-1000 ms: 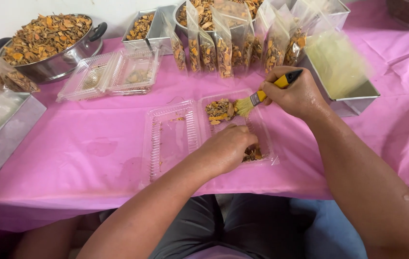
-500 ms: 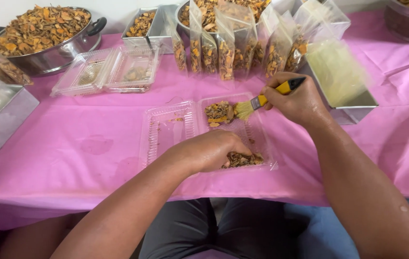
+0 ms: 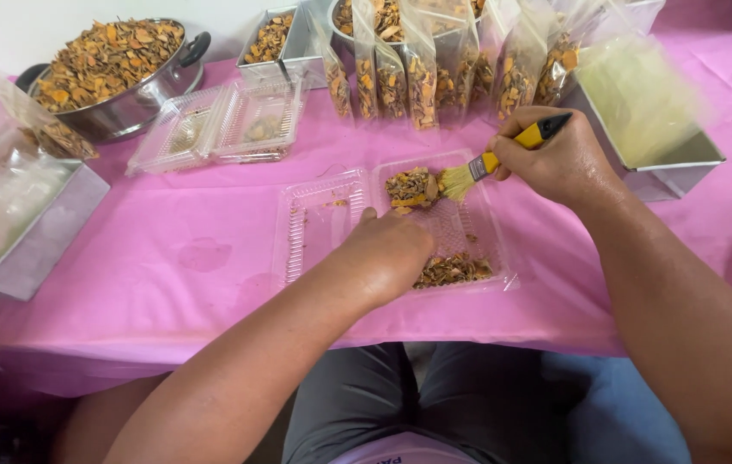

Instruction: Packing dried tea pieces into plastic containers by hand and arranging them with a brush

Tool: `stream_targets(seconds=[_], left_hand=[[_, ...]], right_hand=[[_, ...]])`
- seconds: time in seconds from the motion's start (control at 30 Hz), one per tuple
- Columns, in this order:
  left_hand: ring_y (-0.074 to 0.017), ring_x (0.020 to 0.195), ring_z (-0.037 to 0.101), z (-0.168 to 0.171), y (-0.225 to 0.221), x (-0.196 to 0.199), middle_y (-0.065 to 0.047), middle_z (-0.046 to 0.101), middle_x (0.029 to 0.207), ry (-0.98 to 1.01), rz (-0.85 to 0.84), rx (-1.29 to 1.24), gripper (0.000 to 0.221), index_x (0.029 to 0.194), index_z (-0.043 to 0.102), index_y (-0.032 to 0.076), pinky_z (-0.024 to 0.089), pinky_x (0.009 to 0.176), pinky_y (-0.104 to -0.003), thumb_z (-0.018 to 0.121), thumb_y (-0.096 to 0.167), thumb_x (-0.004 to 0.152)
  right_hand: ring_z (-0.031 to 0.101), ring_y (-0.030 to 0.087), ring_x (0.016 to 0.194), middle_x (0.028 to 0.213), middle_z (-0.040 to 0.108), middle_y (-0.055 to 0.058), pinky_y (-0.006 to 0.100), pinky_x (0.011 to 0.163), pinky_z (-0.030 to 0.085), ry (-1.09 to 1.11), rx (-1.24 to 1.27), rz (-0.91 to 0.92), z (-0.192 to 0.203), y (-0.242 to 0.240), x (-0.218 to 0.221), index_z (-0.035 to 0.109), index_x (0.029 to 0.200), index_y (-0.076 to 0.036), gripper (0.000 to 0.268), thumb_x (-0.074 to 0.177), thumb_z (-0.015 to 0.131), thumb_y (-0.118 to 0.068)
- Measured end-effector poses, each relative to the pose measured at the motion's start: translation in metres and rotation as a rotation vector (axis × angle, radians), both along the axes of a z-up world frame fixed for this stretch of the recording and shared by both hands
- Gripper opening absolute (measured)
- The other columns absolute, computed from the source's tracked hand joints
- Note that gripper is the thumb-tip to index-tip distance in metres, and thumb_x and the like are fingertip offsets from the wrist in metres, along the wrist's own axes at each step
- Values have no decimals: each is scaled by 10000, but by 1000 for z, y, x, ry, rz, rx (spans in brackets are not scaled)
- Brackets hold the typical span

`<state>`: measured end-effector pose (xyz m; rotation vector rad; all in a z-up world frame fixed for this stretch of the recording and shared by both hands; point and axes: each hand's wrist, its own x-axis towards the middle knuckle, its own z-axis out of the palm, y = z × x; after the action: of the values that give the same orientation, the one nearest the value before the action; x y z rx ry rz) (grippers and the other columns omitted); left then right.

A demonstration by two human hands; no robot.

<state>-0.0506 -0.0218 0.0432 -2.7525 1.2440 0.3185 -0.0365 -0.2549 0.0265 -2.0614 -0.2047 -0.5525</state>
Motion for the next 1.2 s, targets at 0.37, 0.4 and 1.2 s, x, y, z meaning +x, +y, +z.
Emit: stream_targets(seconds=[0.37,0.4,1.2], left_hand=[[-401,961,660,-9,-4,-5,-187,725,905,-23,-44,-35,276,1016,743,-37,372,932,-551,517,-98,872],[-397,968,666,-10,-2,-5,-179,729,905,-28,-40,-35,285,1012,746,-27,380,917,-540,511,-97,867],[-276,1137,676,-1,2,0,-166,707,1153,334,-127,-262,374,1272,700,42,523,1051,-401,709,17,899]], right_hand=[[671,123,610,585,678,76,239,646,535,8,126,3,-1,-4,2,715,784,-78,78,840,672,-45],[665,132,606,586,677,82,251,637,534,17,120,4,-1,-2,0,715,786,-76,73,842,676,-49],[713,157,550,545,696,99,258,633,571,-6,167,23,-7,-5,9,737,742,-63,99,818,709,-7]])
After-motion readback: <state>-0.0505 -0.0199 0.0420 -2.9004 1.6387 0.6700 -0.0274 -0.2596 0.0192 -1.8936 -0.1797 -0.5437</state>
